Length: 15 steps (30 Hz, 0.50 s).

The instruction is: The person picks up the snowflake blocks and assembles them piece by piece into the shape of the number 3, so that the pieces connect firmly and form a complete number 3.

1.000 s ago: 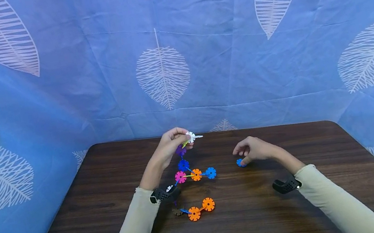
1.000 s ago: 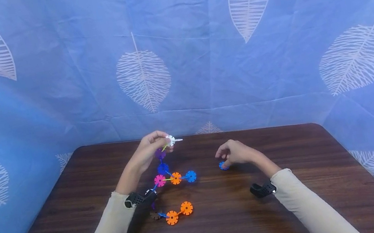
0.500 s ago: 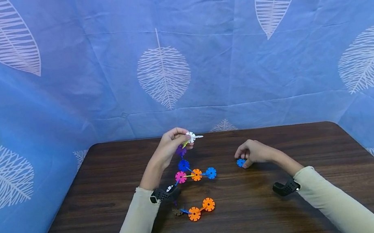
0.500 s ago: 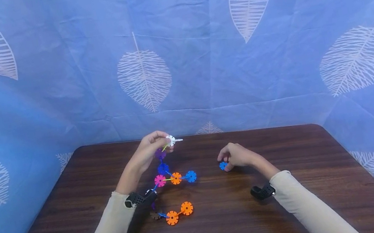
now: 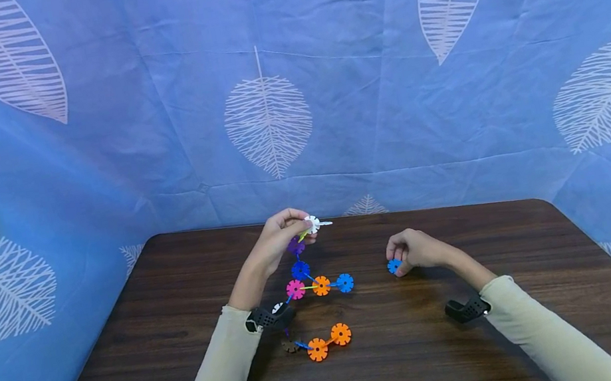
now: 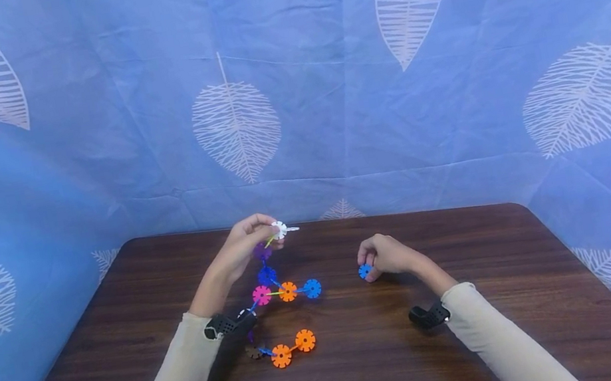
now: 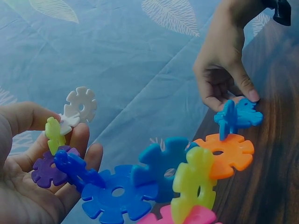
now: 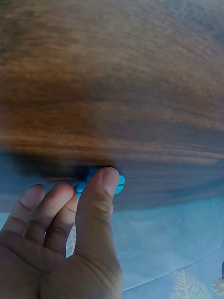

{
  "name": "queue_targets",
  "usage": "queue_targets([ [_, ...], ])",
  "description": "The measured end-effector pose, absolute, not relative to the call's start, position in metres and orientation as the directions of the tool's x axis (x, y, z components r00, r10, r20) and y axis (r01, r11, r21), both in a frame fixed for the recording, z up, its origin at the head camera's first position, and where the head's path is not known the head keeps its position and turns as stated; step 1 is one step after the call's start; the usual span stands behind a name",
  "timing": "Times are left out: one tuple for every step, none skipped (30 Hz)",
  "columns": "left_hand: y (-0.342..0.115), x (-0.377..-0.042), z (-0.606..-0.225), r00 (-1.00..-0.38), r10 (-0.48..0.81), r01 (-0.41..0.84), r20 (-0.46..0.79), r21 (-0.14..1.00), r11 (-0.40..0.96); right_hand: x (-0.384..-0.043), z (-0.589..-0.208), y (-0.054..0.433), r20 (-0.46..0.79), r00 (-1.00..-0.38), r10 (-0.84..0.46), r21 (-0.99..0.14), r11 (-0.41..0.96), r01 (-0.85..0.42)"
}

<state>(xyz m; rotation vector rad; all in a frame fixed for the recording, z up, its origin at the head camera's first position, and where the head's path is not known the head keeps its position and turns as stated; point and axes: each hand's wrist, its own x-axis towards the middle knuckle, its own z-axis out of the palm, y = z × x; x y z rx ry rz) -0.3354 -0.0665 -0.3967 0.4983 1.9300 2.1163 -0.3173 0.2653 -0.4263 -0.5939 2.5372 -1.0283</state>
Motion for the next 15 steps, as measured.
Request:
queue_targets([
  [-0.067,-0.335,-0.397,-0.915,0.394,0.057,0.094,0.993,-0.103,-0.317,-0.426,0.265,-0.142,-0.850,-0.507,-0.727,0.637,-0.258],
  [-0.067,-0.335,-0.396,-0.914,0.393,0.058,0.094,0.993,-0.104,-0.317,-0.426,0.265,-0.136,-0.848,-0.512,-0.736,0.626,-0.259],
  [-0.067,-0.335,-0.396,-0.915,0.393,0.057,0.094,0.993,-0.105,-0.317,-0.427,0.264,-0.126,-0.847,-0.517,-0.742,0.615,-0.266],
  [-0.067,-0.335,-0.396,-0.915,0.393,0.057,0.094,0.993,-0.105,-0.317,-0.427,0.263,-0.118,-0.849,-0.515,-0.748,0.608,-0.264],
  [-0.067,-0.335,-0.396,-0.915,0.393,0.056,0.093,0.993,-0.105,-0.317,-0.426,0.262,-0.110,-0.852,-0.512,-0.756,0.599,-0.262],
  [-0.067,-0.335,-0.396,-0.915,0.393,0.055,0.092,0.993,-0.104,-0.317,-0.425,0.260,-0.099,-0.853,-0.512,-0.763,0.589,-0.265],
  [-0.067,-0.335,-0.396,-0.915,0.392,0.053,0.090,0.993,-0.104,-0.317,-0.424,0.258,-0.092,-0.858,-0.505,-0.772,0.581,-0.259],
  [-0.066,-0.335,-0.397,-0.916,0.392,0.051,0.088,0.993,-0.103,-0.317,-0.422,0.256,-0.085,-0.866,-0.493,-0.775,0.579,-0.254],
  [-0.066,-0.335,-0.397,-0.916,0.392,0.050,0.085,0.994,-0.101,-0.317,-0.420,0.254,-0.075,-0.872,-0.485,-0.778,0.575,-0.253],
  [-0.066,-0.335,-0.397,-0.916,0.391,0.049,0.084,0.994,-0.099,-0.317,-0.417,0.251,-0.065,-0.879,-0.473,-0.783,0.570,-0.249],
  [-0.066,-0.335,-0.397,-0.917,0.390,0.048,0.082,0.994,-0.097,-0.317,-0.414,0.249,-0.052,-0.883,-0.467,-0.786,0.564,-0.252],
  [-0.066,-0.335,-0.397,-0.917,0.390,0.047,0.081,0.994,-0.094,-0.316,-0.411,0.247,-0.037,-0.888,-0.459,-0.789,0.558,-0.256],
  [-0.065,-0.335,-0.397,-0.918,0.390,0.046,0.080,0.994,-0.094,-0.316,-0.408,0.244,-0.025,-0.895,-0.446,-0.791,0.556,-0.255],
  [-0.065,-0.335,-0.397,-0.918,0.389,0.046,0.079,0.995,-0.093,-0.315,-0.404,0.242,-0.009,-0.900,-0.436,-0.793,0.552,-0.260],
  [-0.065,-0.335,-0.398,-0.917,0.390,0.049,0.082,0.994,-0.095,-0.315,-0.401,0.239,0.007,-0.903,-0.429,-0.796,0.544,-0.264],
])
